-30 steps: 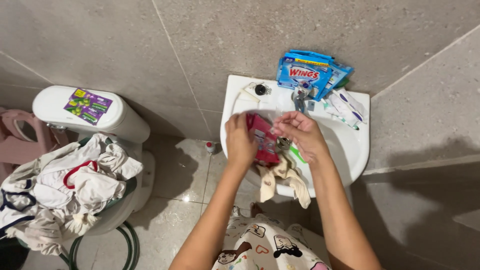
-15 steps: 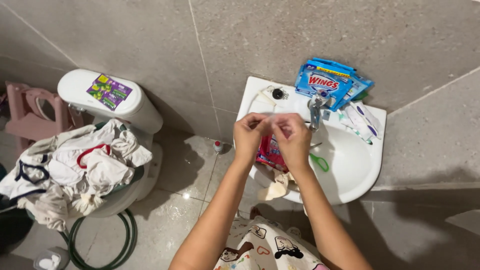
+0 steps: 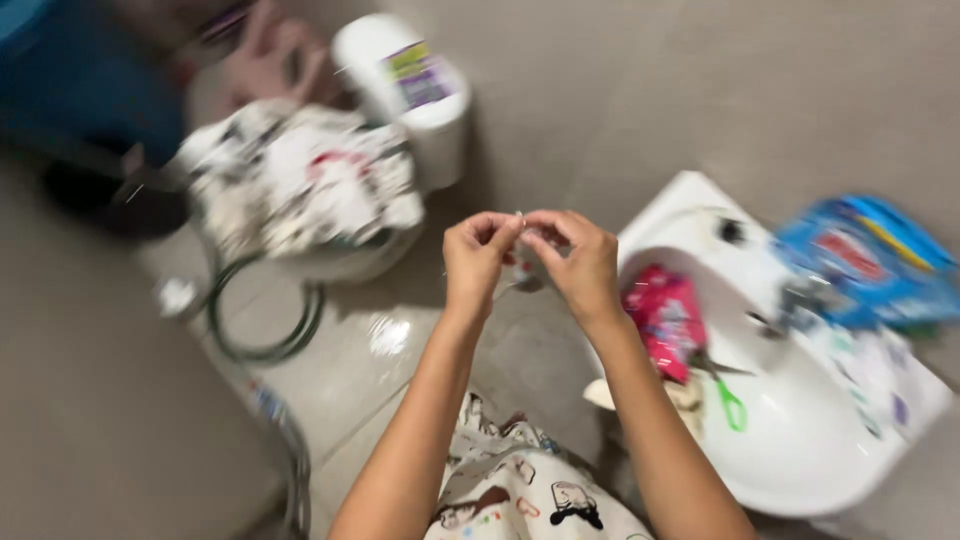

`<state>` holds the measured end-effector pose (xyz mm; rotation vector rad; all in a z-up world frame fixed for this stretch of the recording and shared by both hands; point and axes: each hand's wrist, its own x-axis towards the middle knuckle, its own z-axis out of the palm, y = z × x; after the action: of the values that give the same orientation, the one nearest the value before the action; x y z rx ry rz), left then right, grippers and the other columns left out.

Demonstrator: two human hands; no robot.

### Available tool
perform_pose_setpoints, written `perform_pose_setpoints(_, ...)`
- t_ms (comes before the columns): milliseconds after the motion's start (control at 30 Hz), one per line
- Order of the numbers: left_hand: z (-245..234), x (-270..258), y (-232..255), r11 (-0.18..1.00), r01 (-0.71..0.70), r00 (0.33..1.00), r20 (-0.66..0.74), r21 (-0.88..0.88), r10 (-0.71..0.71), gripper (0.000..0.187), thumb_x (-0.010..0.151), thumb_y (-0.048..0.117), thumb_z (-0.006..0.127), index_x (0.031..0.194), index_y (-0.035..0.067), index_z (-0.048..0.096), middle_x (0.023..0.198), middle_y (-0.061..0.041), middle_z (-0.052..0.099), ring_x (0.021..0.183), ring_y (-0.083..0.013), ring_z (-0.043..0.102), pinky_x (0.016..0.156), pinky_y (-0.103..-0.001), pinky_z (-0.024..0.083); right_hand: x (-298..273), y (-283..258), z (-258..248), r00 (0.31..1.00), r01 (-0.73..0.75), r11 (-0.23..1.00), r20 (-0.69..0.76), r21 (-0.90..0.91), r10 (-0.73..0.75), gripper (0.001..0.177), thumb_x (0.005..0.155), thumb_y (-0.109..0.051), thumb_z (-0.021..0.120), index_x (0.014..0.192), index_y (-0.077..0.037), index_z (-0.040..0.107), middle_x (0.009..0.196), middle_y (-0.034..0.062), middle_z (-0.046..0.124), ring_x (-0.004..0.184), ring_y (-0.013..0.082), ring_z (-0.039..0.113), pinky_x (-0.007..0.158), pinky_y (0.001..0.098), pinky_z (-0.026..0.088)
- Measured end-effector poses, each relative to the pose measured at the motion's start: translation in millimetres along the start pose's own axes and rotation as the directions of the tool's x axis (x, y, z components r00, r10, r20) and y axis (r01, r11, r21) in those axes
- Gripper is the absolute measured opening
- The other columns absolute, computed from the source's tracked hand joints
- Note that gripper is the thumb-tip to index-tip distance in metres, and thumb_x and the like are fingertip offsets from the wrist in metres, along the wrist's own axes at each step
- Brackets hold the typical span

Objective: Sorting and hand-washing white laundry in a bathroom, then preparing detergent packets.

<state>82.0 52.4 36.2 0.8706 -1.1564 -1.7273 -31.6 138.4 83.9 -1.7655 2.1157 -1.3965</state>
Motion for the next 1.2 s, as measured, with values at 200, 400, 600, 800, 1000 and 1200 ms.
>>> perform_pose_setpoints(200,-116.2,-57.8,40.4,0.992,-0.123,0.963,-0.241,0.018,0.123,0.014,0.097,0.011,0.069,0.091,-0.002,0.073,0.078,-0.003,0.071,0.065,-0.0074,0.062,0.061,-0.025,0.055,0.2,-72.6,89.1,0.943,-0.057,0.879,0.314,0.473,-0.108,0.034,0.086,-0.003,0.076,0.119,-0.007,0.073,0.115,0.0022,0.067,0.08,0.0083,0.065,0.068,0.0243,0.056)
perform_pose_setpoints(400,-214.8,-156.3,72.9,0.948,-0.312,0.869,-0.422,-0.064,0.257,0.011,0.094,0.009,0.07,0.101,0.004,0.063,0.087,0.0,0.069,0.076,-0.0071,0.067,0.067,-0.026,0.058,-53.0,-148.8,172.5,0.78,-0.299,0.756,0.605,0.582,-0.158,0.009,0.094,-0.002,0.078,0.101,-0.002,0.072,0.094,0.0048,0.073,0.082,0.0055,0.068,0.074,0.0218,0.056)
perform_pose_setpoints(600,-329.9,-322.7,102.1,0.943,-0.29,0.703,-0.632,0.166,0.327,0.013,0.093,0.008,0.075,0.097,0.0,0.066,0.087,-0.004,0.068,0.075,-0.0087,0.064,0.065,-0.026,0.059,-163.2,-305.7,224.9,0.739,-0.202,0.678,0.564,0.707,-0.368,0.007,0.087,0.001,0.079,0.094,-0.002,0.077,0.099,0.0027,0.066,0.085,0.0066,0.066,0.074,0.0226,0.057)
perform_pose_setpoints(800,-414.5,-478.9,114.5,0.924,-0.37,0.528,-0.797,0.095,0.294,0.019,0.087,0.003,0.077,0.101,0.0,0.065,0.088,-0.004,0.067,0.076,-0.009,0.065,0.065,-0.025,0.058,-272.9,-424.9,267.3,0.492,-0.221,0.625,0.639,0.749,-0.592,0.011,0.084,-0.001,0.08,0.095,-0.003,0.078,0.1,0.0016,0.069,0.086,0.0067,0.065,0.075,0.0216,0.059)
perform_pose_setpoints(1000,-466.9,-577.9,110.7,0.86,-0.495,0.374,-0.862,0.125,0.341,0.019,0.089,0.0,0.076,0.103,0.0,0.063,0.091,-0.005,0.067,0.078,-0.011,0.066,0.066,-0.025,0.056,-345.7,-495.9,303.7,0.215,-0.312,0.607,0.677,0.731,-0.704,0.008,0.087,-0.001,0.077,0.094,0.0,0.077,0.104,0.0041,0.07,0.089,0.0113,0.065,0.074,0.0252,0.054)
perform_pose_setpoints(1200,-517.9,-642.4,111.0,0.854,-0.461,0.135,-0.932,0.241,0.336,0.013,0.089,0.001,0.075,0.098,0.001,0.065,0.089,-0.004,0.068,0.076,-0.0107,0.067,0.065,-0.026,0.058,-393.2,-572.3,328.3,-0.057,-0.578,0.489,0.565,0.653,-0.823,0.018,0.092,0.0,0.071,0.11,0.002,0.073,0.117,0.003,0.067,0.103,0.0103,0.068,0.09,0.0255,0.059)
